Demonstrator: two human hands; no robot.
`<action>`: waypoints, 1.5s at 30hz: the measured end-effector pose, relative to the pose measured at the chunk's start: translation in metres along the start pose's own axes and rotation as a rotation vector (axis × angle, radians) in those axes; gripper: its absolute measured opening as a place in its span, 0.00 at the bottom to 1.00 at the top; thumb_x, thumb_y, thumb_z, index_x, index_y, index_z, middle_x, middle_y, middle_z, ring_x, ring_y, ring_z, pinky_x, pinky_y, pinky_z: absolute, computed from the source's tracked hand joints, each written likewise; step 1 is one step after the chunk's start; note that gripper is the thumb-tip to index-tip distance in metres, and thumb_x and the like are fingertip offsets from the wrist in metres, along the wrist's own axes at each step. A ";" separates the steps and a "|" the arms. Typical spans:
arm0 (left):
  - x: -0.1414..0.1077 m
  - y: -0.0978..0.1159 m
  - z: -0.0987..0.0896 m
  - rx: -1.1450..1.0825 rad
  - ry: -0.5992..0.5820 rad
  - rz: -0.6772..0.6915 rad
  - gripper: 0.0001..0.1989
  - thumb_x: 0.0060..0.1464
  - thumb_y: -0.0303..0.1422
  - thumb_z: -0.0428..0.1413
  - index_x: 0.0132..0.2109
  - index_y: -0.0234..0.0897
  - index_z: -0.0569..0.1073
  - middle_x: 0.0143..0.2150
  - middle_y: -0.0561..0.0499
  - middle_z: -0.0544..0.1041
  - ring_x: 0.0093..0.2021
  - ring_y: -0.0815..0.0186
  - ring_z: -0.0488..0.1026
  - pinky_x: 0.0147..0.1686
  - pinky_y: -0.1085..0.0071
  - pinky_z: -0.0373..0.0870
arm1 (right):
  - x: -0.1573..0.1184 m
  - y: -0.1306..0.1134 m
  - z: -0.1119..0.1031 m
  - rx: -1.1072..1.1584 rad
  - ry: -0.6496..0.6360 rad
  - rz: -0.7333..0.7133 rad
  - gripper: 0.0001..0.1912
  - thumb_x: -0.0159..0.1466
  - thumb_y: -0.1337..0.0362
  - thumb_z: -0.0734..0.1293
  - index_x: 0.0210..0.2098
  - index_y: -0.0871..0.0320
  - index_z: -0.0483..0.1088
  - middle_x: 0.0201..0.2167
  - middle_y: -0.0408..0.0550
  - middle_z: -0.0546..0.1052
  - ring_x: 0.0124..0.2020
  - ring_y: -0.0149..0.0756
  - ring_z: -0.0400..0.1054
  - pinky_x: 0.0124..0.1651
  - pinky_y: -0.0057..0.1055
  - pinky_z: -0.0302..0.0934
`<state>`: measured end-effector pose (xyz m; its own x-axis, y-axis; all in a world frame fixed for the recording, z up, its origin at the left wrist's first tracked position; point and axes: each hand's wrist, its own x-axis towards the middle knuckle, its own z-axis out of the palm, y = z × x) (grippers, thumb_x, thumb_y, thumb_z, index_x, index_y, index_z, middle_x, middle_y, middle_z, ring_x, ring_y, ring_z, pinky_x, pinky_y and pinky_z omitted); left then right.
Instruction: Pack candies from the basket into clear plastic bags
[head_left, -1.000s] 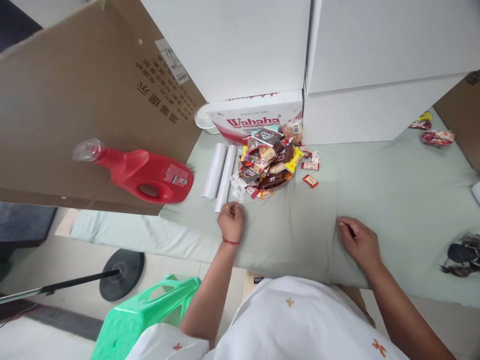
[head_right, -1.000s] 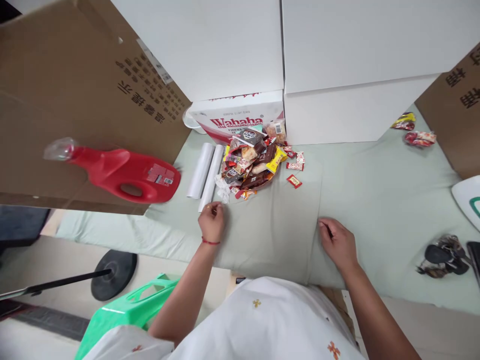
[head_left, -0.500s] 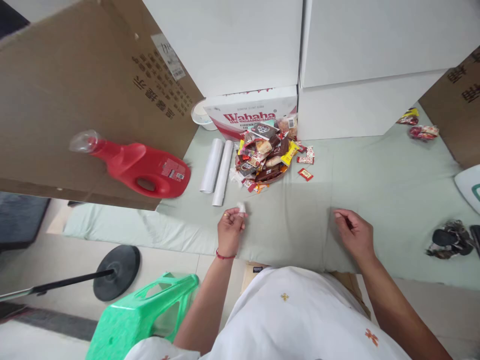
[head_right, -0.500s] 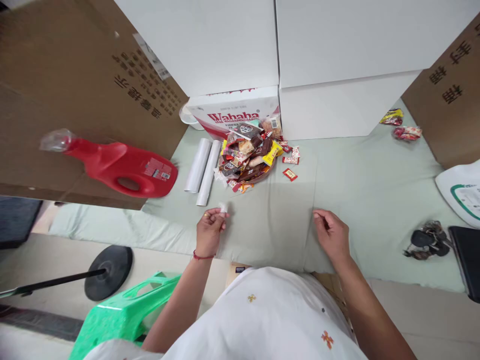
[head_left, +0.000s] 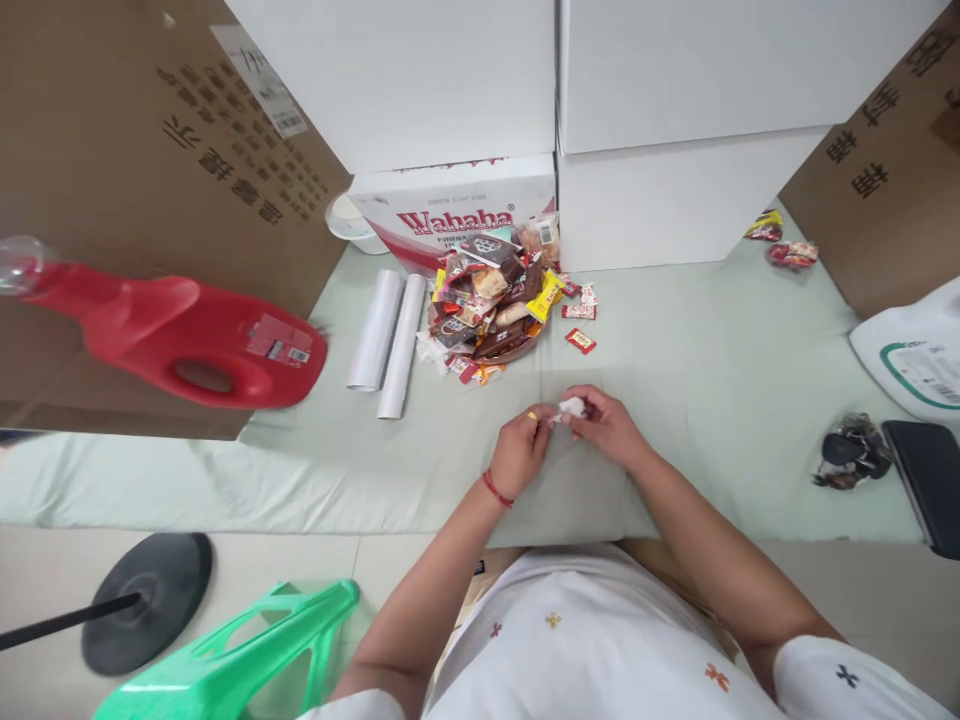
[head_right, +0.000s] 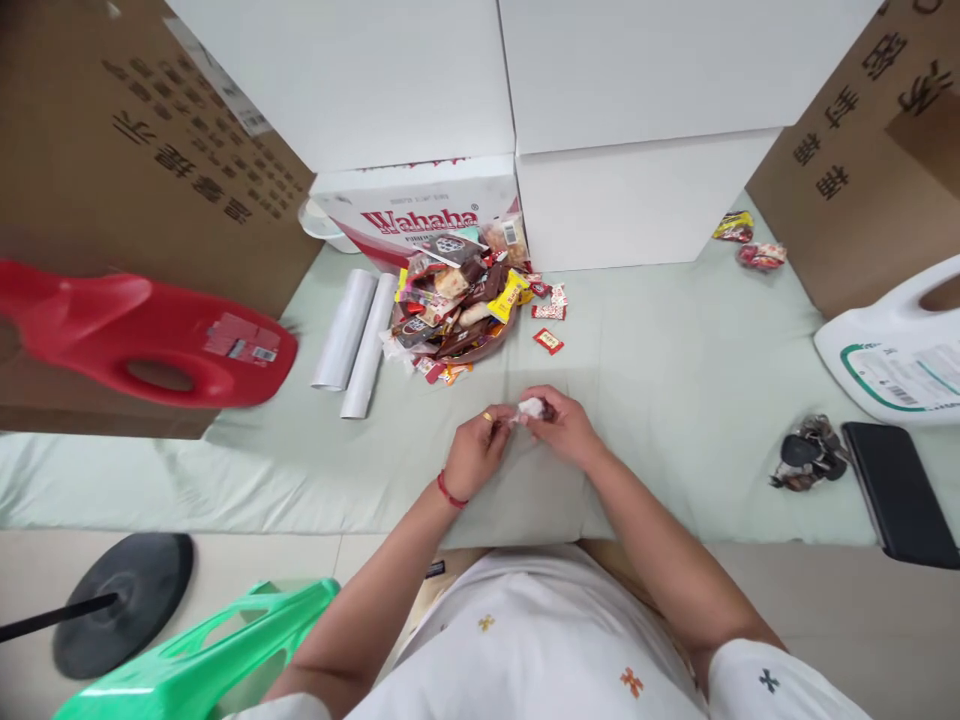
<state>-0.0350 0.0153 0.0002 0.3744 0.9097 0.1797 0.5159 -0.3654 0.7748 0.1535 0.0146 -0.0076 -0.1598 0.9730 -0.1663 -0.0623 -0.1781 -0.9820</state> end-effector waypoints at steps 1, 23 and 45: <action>0.005 -0.002 0.005 -0.022 0.015 -0.016 0.08 0.65 0.27 0.51 0.45 0.38 0.75 0.36 0.49 0.80 0.37 0.65 0.77 0.40 0.71 0.70 | 0.001 0.001 -0.003 0.042 0.066 -0.011 0.20 0.60 0.49 0.74 0.46 0.53 0.73 0.30 0.40 0.72 0.26 0.29 0.66 0.31 0.28 0.66; 0.017 -0.032 -0.002 -0.759 0.288 -0.270 0.15 0.55 0.43 0.67 0.37 0.37 0.75 0.28 0.55 0.75 0.26 0.73 0.68 0.28 0.75 0.64 | 0.001 -0.027 -0.050 0.496 0.590 -0.003 0.20 0.48 0.52 0.82 0.30 0.58 0.76 0.19 0.36 0.66 0.16 0.20 0.48 0.14 0.19 0.42; 0.057 0.026 -0.008 -0.924 -0.571 -0.413 0.28 0.55 0.57 0.62 0.40 0.32 0.79 0.29 0.48 0.78 0.20 0.76 0.56 0.21 0.73 0.49 | 0.013 -0.065 -0.035 0.255 0.173 0.099 0.22 0.53 0.47 0.80 0.29 0.59 0.75 0.15 0.33 0.56 0.16 0.20 0.40 0.20 0.25 0.34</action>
<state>-0.0065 0.0591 0.0354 0.7230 0.6187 -0.3073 0.0097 0.4357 0.9000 0.1902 0.0434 0.0505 -0.0091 0.9559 -0.2937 -0.3030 -0.2825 -0.9102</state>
